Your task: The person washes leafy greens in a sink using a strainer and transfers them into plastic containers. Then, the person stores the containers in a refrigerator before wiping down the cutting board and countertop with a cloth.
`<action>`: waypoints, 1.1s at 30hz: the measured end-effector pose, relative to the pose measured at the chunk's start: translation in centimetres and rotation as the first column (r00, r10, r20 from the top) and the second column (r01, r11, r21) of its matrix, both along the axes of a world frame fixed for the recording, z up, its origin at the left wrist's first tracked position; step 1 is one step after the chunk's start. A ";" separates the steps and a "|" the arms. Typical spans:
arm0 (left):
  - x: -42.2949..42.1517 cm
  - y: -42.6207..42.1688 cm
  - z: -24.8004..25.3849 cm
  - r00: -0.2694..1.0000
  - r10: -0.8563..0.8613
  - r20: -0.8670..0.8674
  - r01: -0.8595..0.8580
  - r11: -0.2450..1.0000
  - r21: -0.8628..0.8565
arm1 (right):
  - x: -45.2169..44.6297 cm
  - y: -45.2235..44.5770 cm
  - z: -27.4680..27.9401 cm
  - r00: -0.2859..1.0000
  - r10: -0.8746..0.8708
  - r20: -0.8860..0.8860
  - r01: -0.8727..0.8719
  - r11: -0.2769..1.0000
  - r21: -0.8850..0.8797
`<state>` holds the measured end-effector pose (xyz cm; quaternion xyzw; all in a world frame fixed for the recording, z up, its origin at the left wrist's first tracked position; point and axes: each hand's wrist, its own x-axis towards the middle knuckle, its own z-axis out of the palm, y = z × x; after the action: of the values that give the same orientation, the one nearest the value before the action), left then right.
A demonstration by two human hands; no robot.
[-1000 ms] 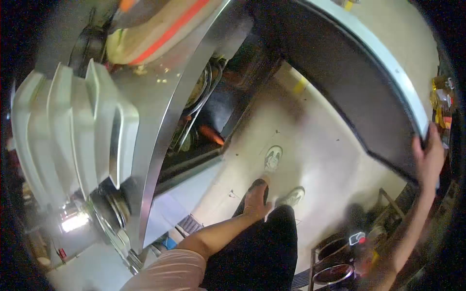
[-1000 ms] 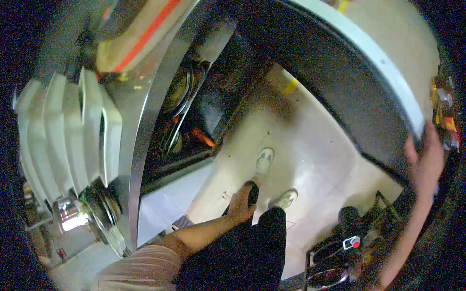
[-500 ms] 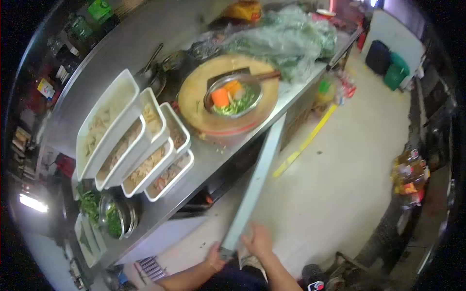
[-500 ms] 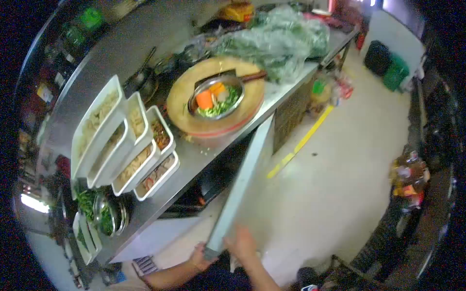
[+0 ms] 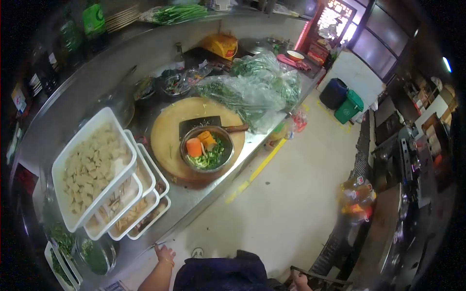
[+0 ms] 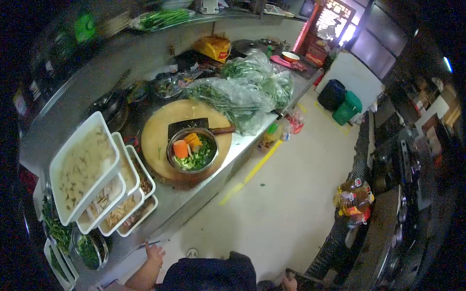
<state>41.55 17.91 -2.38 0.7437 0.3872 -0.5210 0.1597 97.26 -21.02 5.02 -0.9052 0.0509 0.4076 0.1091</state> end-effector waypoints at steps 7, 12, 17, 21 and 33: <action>5.6 4.9 -0.4 0.966 0.256 0.038 -0.255 0.966 -0.032 | 7.5 8.7 -1.0 0.759 0.625 -0.184 -0.626 0.778 0.062; 15.3 4.0 3.0 0.700 0.511 0.499 -0.542 0.835 -0.096 | 24.3 19.2 -1.9 0.616 0.779 0.113 -0.785 0.619 0.011; 36.5 11.3 12.3 -0.375 0.701 0.607 -0.666 0.251 -0.702 | 33.1 43.1 9.7 0.263 0.799 0.540 -0.943 0.330 -0.030; 47.8 20.4 24.7 -0.086 0.291 0.953 -0.727 0.636 -0.260 | 31.7 62.1 17.7 0.184 0.563 0.806 -0.982 0.075 0.171; 58.5 51.7 31.6 0.583 0.192 0.789 -0.784 0.385 0.487 | 32.1 100.3 25.7 -0.071 0.587 0.807 -0.997 -0.015 -0.077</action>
<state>100.03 69.63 29.25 0.6883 0.7178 0.0708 0.0771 129.35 79.28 30.68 -0.6942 -0.7135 0.0250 0.0915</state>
